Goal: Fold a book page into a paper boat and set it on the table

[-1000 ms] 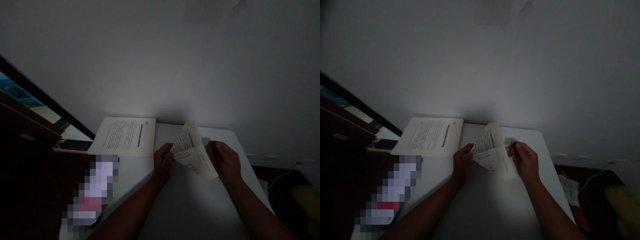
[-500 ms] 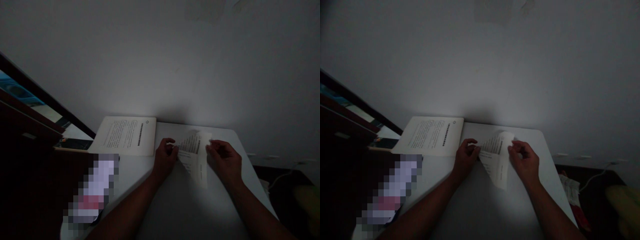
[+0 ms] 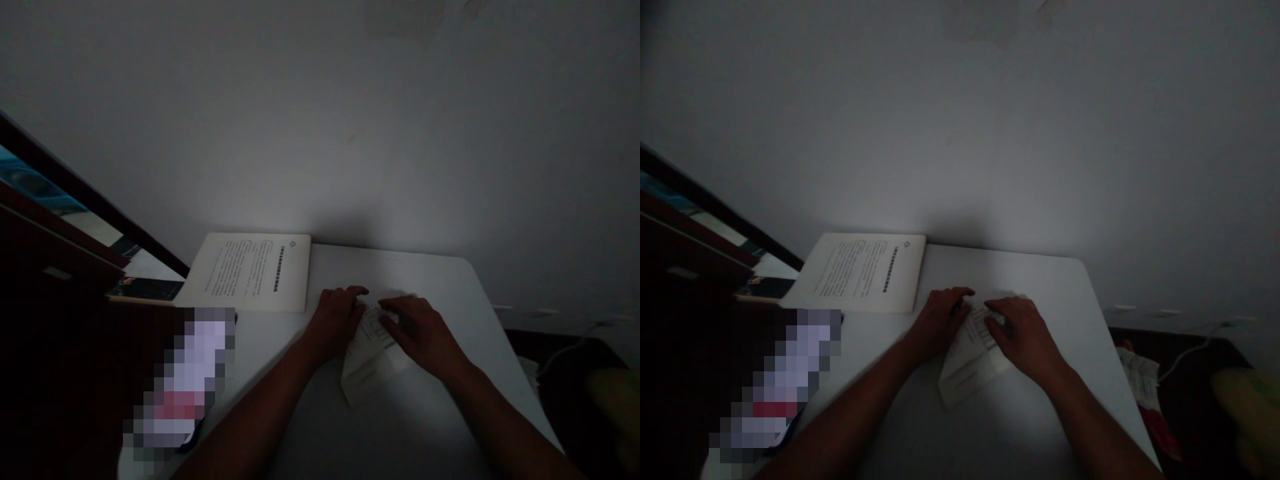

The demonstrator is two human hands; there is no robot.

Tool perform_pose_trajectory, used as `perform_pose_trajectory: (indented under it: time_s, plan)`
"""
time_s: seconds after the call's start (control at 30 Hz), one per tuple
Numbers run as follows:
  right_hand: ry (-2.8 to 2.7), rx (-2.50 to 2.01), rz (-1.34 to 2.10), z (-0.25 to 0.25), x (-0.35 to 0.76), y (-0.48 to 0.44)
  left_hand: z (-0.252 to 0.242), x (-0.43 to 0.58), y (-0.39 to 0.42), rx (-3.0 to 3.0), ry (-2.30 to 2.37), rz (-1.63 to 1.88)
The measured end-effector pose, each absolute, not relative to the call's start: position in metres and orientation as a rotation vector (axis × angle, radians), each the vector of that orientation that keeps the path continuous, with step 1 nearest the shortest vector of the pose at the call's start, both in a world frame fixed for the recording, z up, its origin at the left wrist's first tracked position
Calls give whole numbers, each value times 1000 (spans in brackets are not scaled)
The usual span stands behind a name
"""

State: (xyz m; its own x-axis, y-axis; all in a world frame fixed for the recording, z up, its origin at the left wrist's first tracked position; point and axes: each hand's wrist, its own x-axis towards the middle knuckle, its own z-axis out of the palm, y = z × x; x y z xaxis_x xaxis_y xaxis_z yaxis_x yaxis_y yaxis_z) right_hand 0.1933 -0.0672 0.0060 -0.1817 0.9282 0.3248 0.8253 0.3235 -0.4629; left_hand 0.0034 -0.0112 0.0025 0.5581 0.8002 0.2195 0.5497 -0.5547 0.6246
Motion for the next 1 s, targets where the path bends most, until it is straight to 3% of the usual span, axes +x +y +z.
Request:
perform_pose_trajectory:
  time_s: [0.3, 0.6, 1.0]
  plan:
    - [-1883, -1683, 339, 8, 194, -68, 5, -4, -9, 2360, 1038, 841]
    - [-1819, -1795, 243, 0, 198, -61, 6, 1, -20, 2481, 779, 619]
    - [-1827, -1738, 243, -3, 202, -58, 7, -3, -18, 2497, 764, 503]
